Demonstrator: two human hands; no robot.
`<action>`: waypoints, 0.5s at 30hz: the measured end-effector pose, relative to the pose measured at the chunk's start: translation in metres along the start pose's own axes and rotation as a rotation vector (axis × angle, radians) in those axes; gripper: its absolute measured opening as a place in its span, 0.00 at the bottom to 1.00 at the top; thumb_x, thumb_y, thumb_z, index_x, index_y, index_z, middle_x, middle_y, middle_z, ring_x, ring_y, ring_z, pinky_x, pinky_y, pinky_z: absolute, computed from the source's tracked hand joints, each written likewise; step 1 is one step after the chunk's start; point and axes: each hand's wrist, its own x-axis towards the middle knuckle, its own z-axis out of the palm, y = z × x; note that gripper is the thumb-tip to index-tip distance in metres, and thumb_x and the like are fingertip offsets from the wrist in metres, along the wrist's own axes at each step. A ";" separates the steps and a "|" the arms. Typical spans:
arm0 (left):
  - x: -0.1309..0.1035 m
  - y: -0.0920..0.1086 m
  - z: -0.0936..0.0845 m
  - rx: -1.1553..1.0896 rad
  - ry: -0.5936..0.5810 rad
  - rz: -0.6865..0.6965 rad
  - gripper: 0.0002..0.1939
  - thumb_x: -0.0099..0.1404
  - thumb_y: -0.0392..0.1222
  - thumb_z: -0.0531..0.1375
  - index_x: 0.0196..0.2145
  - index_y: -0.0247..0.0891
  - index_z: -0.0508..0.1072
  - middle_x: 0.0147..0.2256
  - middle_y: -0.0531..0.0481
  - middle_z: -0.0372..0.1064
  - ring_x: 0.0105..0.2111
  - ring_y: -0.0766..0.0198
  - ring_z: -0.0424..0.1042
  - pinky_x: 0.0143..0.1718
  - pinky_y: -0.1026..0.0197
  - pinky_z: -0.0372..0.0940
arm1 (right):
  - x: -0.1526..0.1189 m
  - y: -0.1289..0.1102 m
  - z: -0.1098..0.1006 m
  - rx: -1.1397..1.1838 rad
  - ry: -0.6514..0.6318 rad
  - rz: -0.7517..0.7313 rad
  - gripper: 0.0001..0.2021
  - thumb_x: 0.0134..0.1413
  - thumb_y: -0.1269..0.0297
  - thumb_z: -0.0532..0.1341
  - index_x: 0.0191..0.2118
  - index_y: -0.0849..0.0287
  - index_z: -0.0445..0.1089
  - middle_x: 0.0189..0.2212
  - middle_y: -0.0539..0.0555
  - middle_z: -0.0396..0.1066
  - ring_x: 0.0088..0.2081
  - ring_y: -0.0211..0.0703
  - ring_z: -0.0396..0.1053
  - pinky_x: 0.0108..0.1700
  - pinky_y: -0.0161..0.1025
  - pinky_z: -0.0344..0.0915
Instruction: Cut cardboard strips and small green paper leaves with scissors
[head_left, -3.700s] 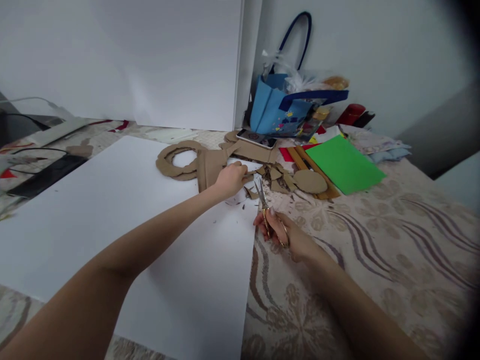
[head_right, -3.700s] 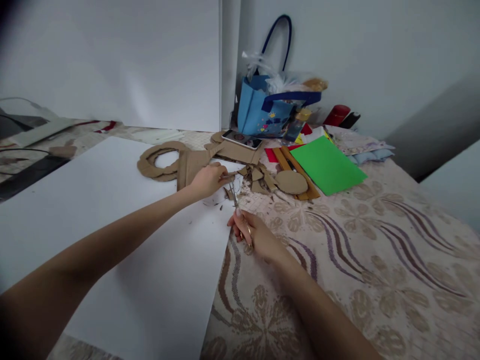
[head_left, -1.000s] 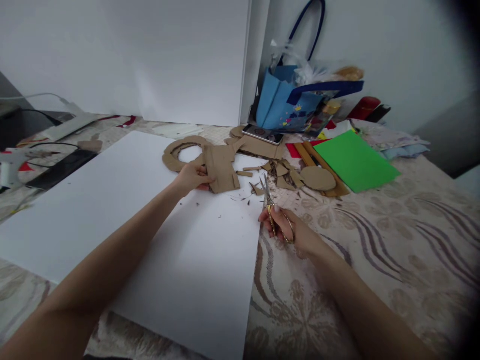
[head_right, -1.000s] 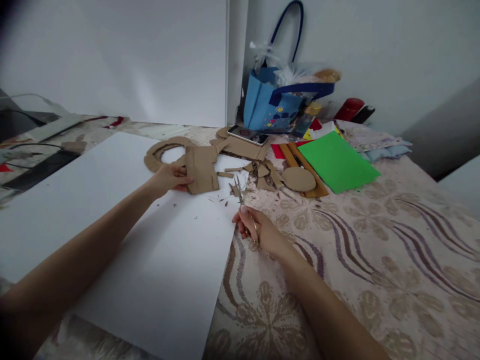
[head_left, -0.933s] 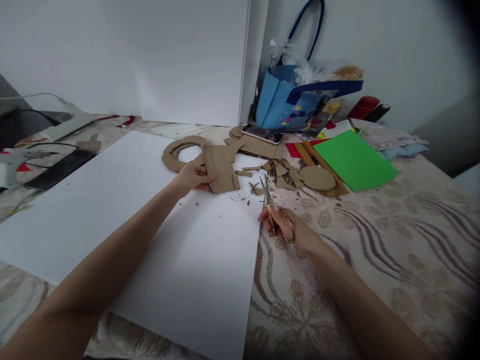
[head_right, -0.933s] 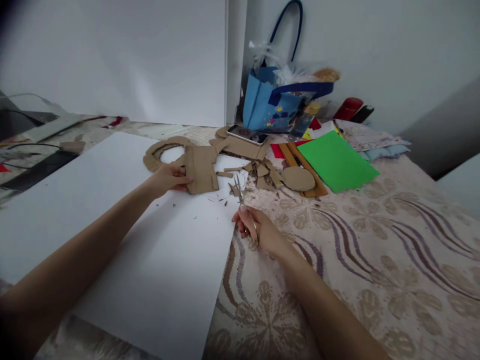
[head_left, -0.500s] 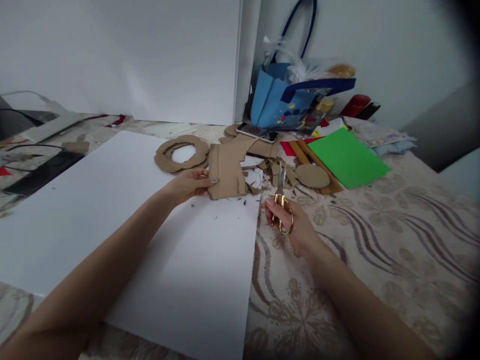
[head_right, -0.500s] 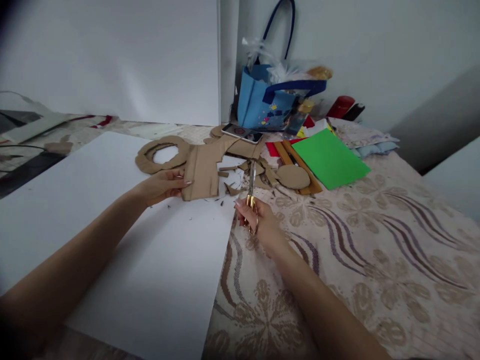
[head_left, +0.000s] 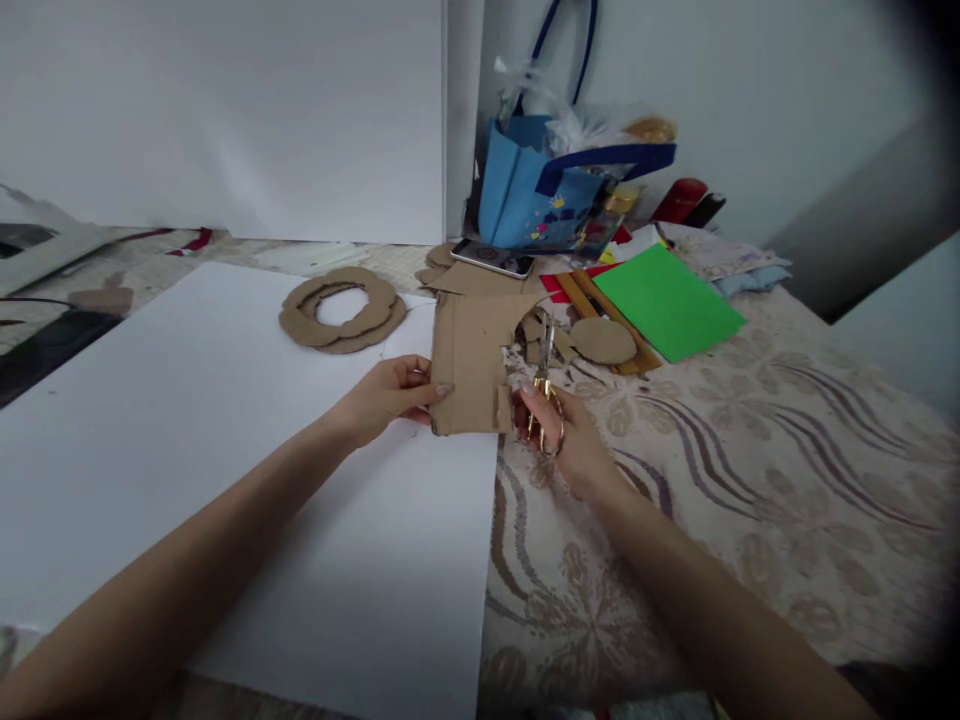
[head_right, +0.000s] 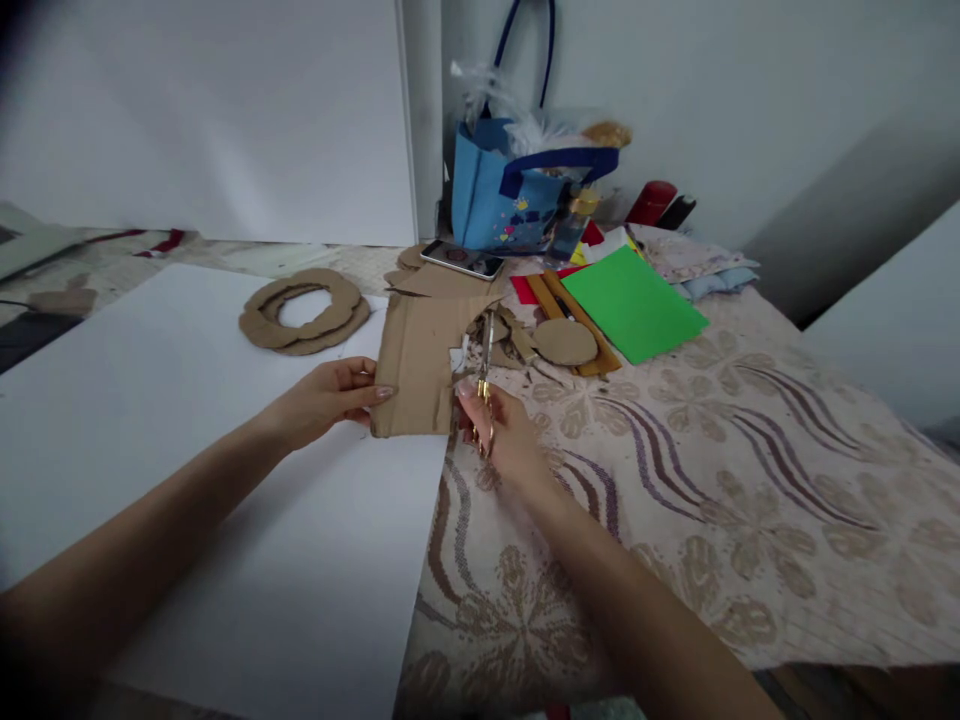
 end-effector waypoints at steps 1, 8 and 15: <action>0.000 0.000 0.001 0.001 0.023 0.009 0.16 0.53 0.43 0.67 0.36 0.35 0.67 0.32 0.51 0.71 0.29 0.69 0.70 0.27 0.67 0.67 | 0.000 0.001 -0.001 -0.058 0.013 -0.038 0.19 0.55 0.47 0.56 0.25 0.58 0.61 0.18 0.46 0.58 0.20 0.34 0.55 0.21 0.33 0.50; -0.002 -0.003 0.006 -0.003 0.081 0.047 0.17 0.52 0.43 0.67 0.35 0.34 0.66 0.31 0.50 0.70 0.28 0.68 0.70 0.26 0.66 0.67 | -0.001 0.002 0.000 -0.367 0.084 -0.174 0.18 0.52 0.47 0.59 0.25 0.58 0.62 0.18 0.45 0.56 0.22 0.34 0.53 0.24 0.33 0.50; -0.004 -0.002 0.011 0.020 0.077 0.051 0.16 0.53 0.42 0.67 0.35 0.34 0.66 0.30 0.50 0.70 0.27 0.69 0.70 0.24 0.67 0.67 | -0.004 -0.007 0.004 -0.651 0.145 -0.214 0.18 0.49 0.53 0.61 0.20 0.57 0.57 0.16 0.44 0.54 0.20 0.34 0.51 0.23 0.34 0.46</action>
